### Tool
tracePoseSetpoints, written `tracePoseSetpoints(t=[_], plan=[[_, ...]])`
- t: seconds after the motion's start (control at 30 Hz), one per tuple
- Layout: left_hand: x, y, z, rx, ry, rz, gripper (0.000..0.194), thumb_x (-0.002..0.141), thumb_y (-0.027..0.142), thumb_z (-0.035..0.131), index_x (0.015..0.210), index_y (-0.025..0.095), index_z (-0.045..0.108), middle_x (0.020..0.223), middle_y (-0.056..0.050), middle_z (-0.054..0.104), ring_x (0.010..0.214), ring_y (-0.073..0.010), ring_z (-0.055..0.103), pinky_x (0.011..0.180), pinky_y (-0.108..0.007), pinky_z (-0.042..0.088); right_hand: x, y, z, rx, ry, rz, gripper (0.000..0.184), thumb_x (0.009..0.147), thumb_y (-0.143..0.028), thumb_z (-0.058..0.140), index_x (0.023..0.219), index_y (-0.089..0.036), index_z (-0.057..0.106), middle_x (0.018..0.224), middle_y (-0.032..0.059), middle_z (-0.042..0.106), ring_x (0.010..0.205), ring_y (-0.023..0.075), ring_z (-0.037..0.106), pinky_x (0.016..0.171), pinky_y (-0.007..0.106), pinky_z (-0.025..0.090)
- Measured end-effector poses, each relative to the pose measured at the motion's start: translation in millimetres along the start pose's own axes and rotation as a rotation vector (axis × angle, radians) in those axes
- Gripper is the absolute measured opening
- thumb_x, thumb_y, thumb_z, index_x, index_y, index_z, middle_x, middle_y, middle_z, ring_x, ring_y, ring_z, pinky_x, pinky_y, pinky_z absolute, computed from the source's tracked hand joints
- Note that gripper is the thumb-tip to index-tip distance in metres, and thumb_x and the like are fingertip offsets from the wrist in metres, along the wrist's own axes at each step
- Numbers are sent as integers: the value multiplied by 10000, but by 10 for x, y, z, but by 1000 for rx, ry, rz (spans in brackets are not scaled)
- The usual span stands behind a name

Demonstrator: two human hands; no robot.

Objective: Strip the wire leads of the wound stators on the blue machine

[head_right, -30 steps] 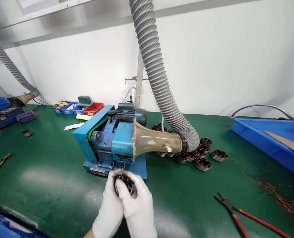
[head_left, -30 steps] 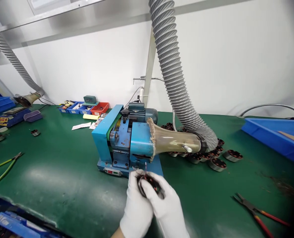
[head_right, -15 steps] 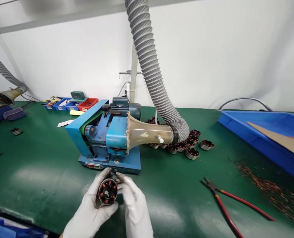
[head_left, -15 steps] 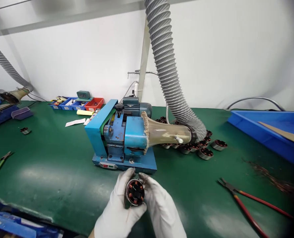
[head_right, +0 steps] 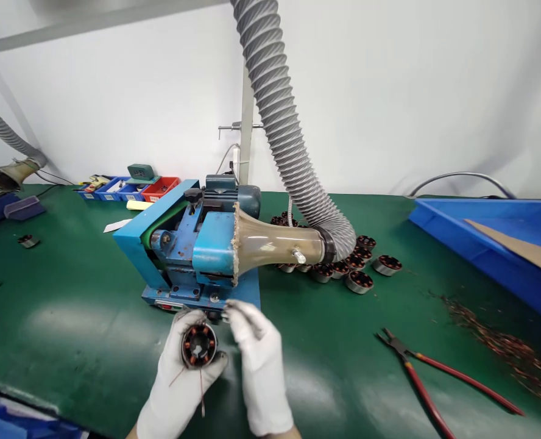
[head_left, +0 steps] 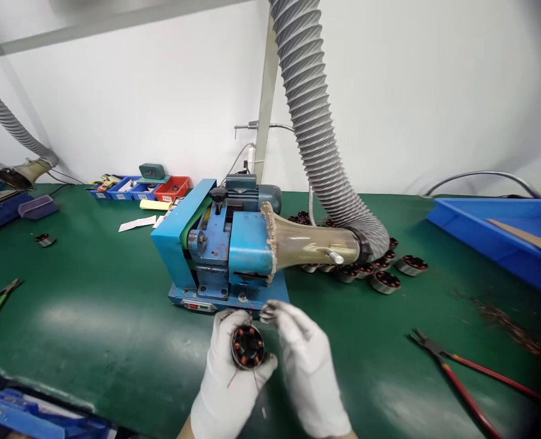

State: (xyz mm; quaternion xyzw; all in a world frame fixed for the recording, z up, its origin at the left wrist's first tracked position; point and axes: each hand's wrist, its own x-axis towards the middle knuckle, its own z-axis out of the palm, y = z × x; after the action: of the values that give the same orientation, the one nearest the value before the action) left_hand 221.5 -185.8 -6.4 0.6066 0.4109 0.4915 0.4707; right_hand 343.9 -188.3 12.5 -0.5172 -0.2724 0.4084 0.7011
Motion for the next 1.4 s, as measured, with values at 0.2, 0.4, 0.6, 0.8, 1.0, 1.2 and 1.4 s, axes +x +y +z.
tracePoseSetpoints(t=[0.2,0.4,0.6,0.8,1.0,1.2,1.4], plan=[[323,-60,232,-127,86,-168,375,709,87,527,1060,219,518,1076,-55,580,1008,-192,559,895,-312,431,12,172,266,-221,-51,-49,226,728,-331,598,878,-179,673,897,80,714,827,230,653,750,337,536],[537,-57,348,-25,123,-97,271,735,97,515,979,212,537,982,-43,562,907,-168,560,839,-303,444,257,138,264,-380,-22,-121,215,778,-342,541,832,-187,680,870,71,710,827,229,639,764,336,502],[559,-44,360,-64,111,-88,266,744,91,503,978,213,535,971,-44,562,907,-168,559,842,-308,444,253,109,251,-437,-46,-134,244,803,-351,506,852,-180,674,880,79,707,839,229,637,755,324,502],[264,-54,207,-281,53,-234,354,689,91,621,1008,229,553,1032,-36,585,976,-184,560,889,-289,415,1,228,158,-528,-12,-284,221,792,-321,518,833,-188,689,846,79,716,745,219,666,697,311,546],[4,-50,-184,-954,-71,-467,426,620,301,762,1012,262,598,1014,-16,627,959,-203,584,869,-317,442,-365,319,-25,-514,-121,-485,272,827,-307,523,1057,-222,639,1035,81,684,913,223,655,760,292,556],[27,112,-391,-1221,-85,-604,461,753,602,533,925,184,620,867,-43,607,776,-131,581,745,-256,474,-392,335,-39,-568,-172,-490,240,861,-317,466,957,-222,664,966,70,701,872,217,663,757,284,548],[-31,-121,-942,-724,34,-515,526,454,289,850,917,176,628,779,-36,663,724,-182,617,718,-278,482,-330,426,-328,-816,-270,-247,295,847,-406,452,879,-221,680,925,60,712,849,223,659,770,304,527]])
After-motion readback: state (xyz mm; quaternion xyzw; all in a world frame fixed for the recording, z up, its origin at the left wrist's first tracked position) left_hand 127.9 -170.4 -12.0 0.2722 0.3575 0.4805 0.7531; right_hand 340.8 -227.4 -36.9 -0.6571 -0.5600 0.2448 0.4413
